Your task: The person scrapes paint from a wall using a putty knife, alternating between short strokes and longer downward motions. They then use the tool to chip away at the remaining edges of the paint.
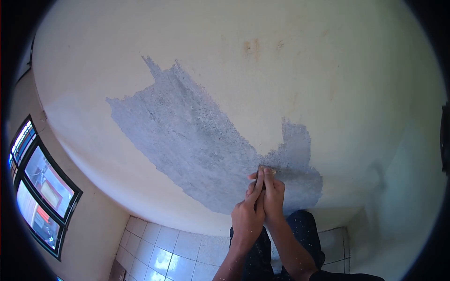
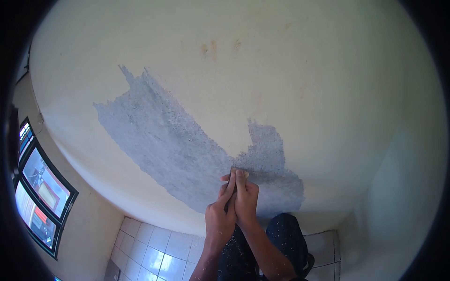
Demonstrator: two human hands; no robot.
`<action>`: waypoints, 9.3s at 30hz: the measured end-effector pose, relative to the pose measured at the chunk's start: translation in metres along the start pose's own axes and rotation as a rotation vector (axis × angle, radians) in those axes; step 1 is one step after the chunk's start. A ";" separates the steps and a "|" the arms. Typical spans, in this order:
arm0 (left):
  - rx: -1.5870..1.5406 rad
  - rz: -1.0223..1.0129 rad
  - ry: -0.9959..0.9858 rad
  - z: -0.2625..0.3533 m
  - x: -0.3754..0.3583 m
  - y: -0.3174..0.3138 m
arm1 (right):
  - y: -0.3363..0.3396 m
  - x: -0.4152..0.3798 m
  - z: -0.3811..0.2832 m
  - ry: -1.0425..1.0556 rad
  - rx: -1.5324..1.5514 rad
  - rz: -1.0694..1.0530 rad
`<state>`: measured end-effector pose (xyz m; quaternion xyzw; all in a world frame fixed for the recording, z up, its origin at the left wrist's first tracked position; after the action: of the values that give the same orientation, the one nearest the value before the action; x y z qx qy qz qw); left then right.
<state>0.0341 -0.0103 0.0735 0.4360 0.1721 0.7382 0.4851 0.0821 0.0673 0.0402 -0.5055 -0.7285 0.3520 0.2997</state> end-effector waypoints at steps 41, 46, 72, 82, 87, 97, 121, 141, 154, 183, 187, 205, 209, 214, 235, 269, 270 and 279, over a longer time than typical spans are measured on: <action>-2.252 -0.016 1.101 -0.097 -0.149 -0.125 | 0.171 -0.158 0.064 -0.179 -0.782 0.184; -2.321 -0.008 1.098 -0.084 -0.148 -0.130 | 0.171 -0.156 0.059 -0.291 -0.577 0.175; 0.050 0.132 -0.215 0.014 -0.001 0.028 | -0.015 -0.017 -0.043 0.011 -0.543 -0.372; 0.318 0.112 -0.284 0.001 0.020 0.031 | 0.000 0.007 -0.030 -0.061 -0.367 -0.374; 0.391 0.101 -0.297 -0.001 0.022 0.030 | 0.003 0.017 -0.024 -0.034 -0.253 -0.367; 0.359 0.102 -0.263 0.003 0.024 0.024 | 0.006 0.020 -0.015 -0.022 -0.132 -0.368; 0.253 0.106 -0.176 0.009 0.016 0.020 | 0.006 0.018 -0.026 -0.048 -0.181 -0.294; 0.231 0.116 -0.166 0.015 0.021 0.023 | 0.003 0.020 -0.025 0.031 -0.155 -0.233; 0.169 0.129 -0.132 0.014 0.025 0.024 | 0.000 0.022 -0.031 0.073 -0.252 -0.232; 0.086 0.131 -0.149 0.011 0.009 -0.011 | 0.003 0.007 -0.033 0.003 -0.152 -0.120; 0.071 0.100 -0.071 0.014 0.008 -0.018 | 0.005 0.010 -0.037 -0.003 -0.170 -0.130; -0.076 0.171 -0.143 0.008 0.012 -0.031 | 0.006 0.016 -0.048 0.021 -0.205 -0.154; -0.048 0.199 -0.127 0.006 0.005 -0.039 | 0.011 0.016 -0.044 0.002 -0.186 -0.119; -0.097 0.132 -0.071 0.012 0.010 -0.030 | 0.007 0.015 -0.046 0.021 -0.197 -0.156; -0.260 0.081 -0.010 0.022 0.011 -0.016 | 0.004 0.015 -0.042 0.185 -0.261 -0.049; -0.517 0.142 -0.030 0.014 -0.007 -0.042 | 0.025 0.005 -0.048 -0.054 -0.278 -0.118; -0.578 0.149 -0.023 0.015 -0.012 -0.045 | 0.027 0.004 -0.049 -0.058 -0.313 -0.113; -0.703 0.233 -0.081 0.002 -0.020 -0.052 | 0.050 -0.033 -0.049 -0.025 -0.680 -0.041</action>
<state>0.0680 -0.0038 0.0299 0.2881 -0.1621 0.7845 0.5246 0.1573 0.0583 0.0250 -0.5575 -0.8178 0.0890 0.1120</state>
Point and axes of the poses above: each hand's wrist, its own x-axis towards the middle knuckle, its own y-axis out of the back of the hand, z = x × y, the point moved 2 cm from there along x, towards the middle knuckle, and after that the axes turned 9 degrees about -y, right-handed, at the moved point
